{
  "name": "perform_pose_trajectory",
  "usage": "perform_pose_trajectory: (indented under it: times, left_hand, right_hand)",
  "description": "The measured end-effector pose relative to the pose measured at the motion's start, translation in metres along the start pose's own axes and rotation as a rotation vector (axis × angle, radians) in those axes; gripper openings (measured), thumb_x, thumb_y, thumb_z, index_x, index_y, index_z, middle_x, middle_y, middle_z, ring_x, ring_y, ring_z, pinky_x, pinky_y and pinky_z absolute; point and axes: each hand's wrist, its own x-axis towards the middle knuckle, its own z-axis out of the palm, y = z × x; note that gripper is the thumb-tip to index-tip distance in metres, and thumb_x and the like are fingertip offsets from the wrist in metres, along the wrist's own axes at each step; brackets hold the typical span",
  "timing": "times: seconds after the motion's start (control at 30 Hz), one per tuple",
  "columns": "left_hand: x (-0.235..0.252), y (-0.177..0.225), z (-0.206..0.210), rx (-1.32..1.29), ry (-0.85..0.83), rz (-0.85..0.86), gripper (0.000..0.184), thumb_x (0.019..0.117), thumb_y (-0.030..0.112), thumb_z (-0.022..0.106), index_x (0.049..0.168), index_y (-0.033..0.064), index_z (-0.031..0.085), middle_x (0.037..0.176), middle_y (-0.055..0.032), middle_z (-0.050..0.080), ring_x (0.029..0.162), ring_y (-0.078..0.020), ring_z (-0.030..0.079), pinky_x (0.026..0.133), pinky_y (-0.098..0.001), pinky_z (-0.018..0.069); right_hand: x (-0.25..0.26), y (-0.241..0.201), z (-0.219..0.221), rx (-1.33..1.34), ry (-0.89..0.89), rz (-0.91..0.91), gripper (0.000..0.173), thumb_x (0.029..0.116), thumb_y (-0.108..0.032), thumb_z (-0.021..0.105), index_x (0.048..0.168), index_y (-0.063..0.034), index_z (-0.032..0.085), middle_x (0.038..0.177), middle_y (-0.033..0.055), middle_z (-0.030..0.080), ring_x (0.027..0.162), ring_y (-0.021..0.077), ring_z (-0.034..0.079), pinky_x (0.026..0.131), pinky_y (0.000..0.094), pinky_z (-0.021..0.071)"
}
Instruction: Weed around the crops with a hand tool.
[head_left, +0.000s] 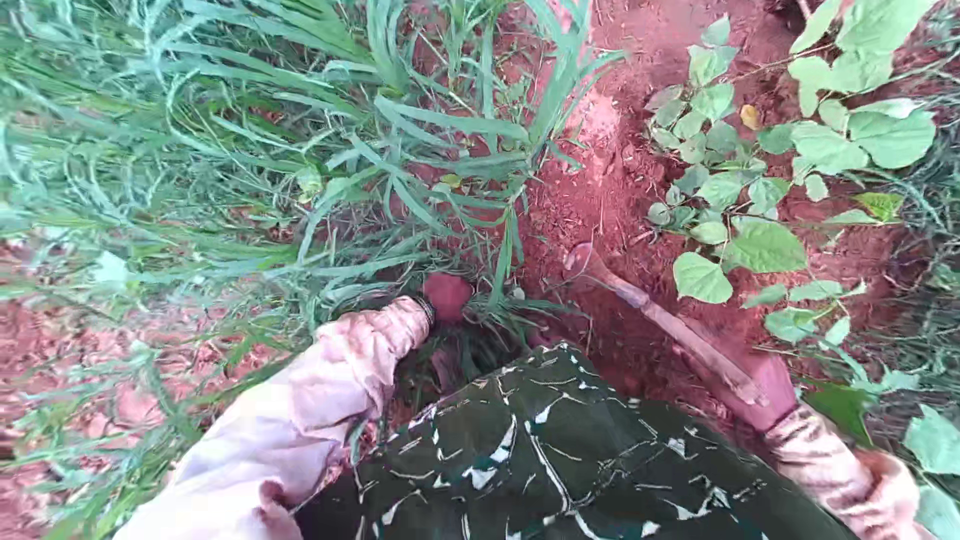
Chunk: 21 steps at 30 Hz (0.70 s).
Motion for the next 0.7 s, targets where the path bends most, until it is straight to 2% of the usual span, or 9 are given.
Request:
perform_pose_trajectory:
  times: [0.07,0.17,0.3,0.4,0.43,0.5,0.57,0.63,0.7]
  left_hand:
    - [-0.025,-0.049,-0.001,-0.054,0.114,-0.15,0.044,0.1024,0.028,0.062,0.132,-0.0045,0.063,0.133,-0.0293,0.063,0.129,-0.0476,0.056,0.109,-0.0648,0.0389]
    - [-0.056,-0.113,0.006,-0.324,0.407,-0.371,0.044,0.1009,0.024,0.066,0.129,-0.0099,0.062,0.128,-0.0359,0.062,0.126,-0.0532,0.056,0.107,-0.0681,0.0394]
    - [-0.067,-0.128,0.03,-0.528,0.619,-0.544,0.046,0.101,0.027,0.065,0.127,-0.0106,0.06,0.123,-0.0383,0.062,0.12,-0.0556,0.059,0.1,-0.0716,0.0427]
    - [-0.043,-0.106,0.052,-0.627,0.666,-0.451,0.051,0.1014,0.023,0.064,0.138,-0.0112,0.053,0.138,-0.0367,0.055,0.133,-0.0521,0.051,0.11,-0.0673,0.0371]
    - [-0.028,-0.095,0.057,-0.669,0.697,-0.383,0.051,0.0999,0.02,0.065,0.138,-0.0115,0.053,0.138,-0.0363,0.055,0.133,-0.051,0.051,0.112,-0.0657,0.0368]
    - [0.006,-0.069,0.061,-0.753,0.758,-0.215,0.05,0.097,0.018,0.065,0.135,-0.0135,0.056,0.135,-0.0363,0.058,0.131,-0.0484,0.054,0.113,-0.0607,0.0389]
    - [0.029,-0.042,0.056,-0.778,0.769,-0.04,0.055,0.094,0.02,0.069,0.133,-0.016,0.056,0.131,-0.0375,0.059,0.127,-0.0495,0.057,0.11,-0.0603,0.0416]
    - [0.037,-0.02,0.044,-0.755,0.628,-0.03,0.064,0.0946,0.028,0.07,0.141,-0.0108,0.051,0.139,-0.0336,0.056,0.131,-0.0471,0.055,0.111,-0.0609,0.0408]
    - [0.034,-0.011,0.03,-0.694,0.525,-0.06,0.067,0.0954,0.029,0.071,0.147,-0.0063,0.047,0.148,-0.0305,0.05,0.136,-0.0459,0.051,0.113,-0.0612,0.0391]
  right_hand:
    - [0.018,-0.01,-0.003,-0.085,-0.076,-0.144,0.046,0.0927,-0.033,0.06,0.126,-0.0042,0.073,0.084,0.0224,0.076,0.066,0.0455,0.073,0.056,0.0659,0.0541]
    - [0.065,-0.045,0.002,-0.102,-0.263,-0.203,0.049,0.0836,-0.008,0.072,0.132,-0.0054,0.069,0.082,0.0285,0.073,0.069,0.0533,0.069,0.063,0.0709,0.0505]
    - [0.067,-0.019,-0.014,-0.2,-0.294,-0.3,0.053,0.0791,-0.015,0.073,0.132,-0.0073,0.069,0.076,0.0248,0.071,0.063,0.0493,0.068,0.055,0.0673,0.0496]
    - [0.048,0.029,-0.025,-0.205,-0.266,-0.313,0.053,0.0784,-0.035,0.066,0.116,0.0007,0.074,0.083,0.0247,0.073,0.068,0.0477,0.071,0.058,0.0664,0.0522]
    - [0.049,0.029,-0.016,-0.182,-0.269,-0.288,0.049,0.0795,-0.031,0.067,0.116,0.0017,0.074,0.085,0.026,0.073,0.071,0.0489,0.071,0.061,0.0676,0.0526]
    - [0.067,0.0,0.02,-0.142,-0.27,-0.226,0.042,0.0889,-0.019,0.066,0.128,-0.0054,0.072,0.084,0.0267,0.073,0.072,0.0498,0.071,0.063,0.0684,0.0536]
    - [0.078,-0.024,0.052,-0.093,-0.282,-0.131,0.039,0.0982,-0.019,0.064,0.137,-0.0157,0.068,0.085,0.0253,0.074,0.075,0.0483,0.071,0.068,0.0676,0.0539]
    - [0.069,-0.021,0.062,-0.008,-0.227,-0.227,0.038,0.101,-0.022,0.062,0.138,-0.0134,0.067,0.086,0.0215,0.075,0.075,0.041,0.073,0.07,0.0584,0.0575]
    - [0.076,-0.047,0.064,0.125,0.096,-0.522,0.031,0.1027,-0.026,0.055,0.109,-0.0043,0.077,0.075,0.0105,0.072,0.065,0.0179,0.069,0.07,0.0273,0.0558]
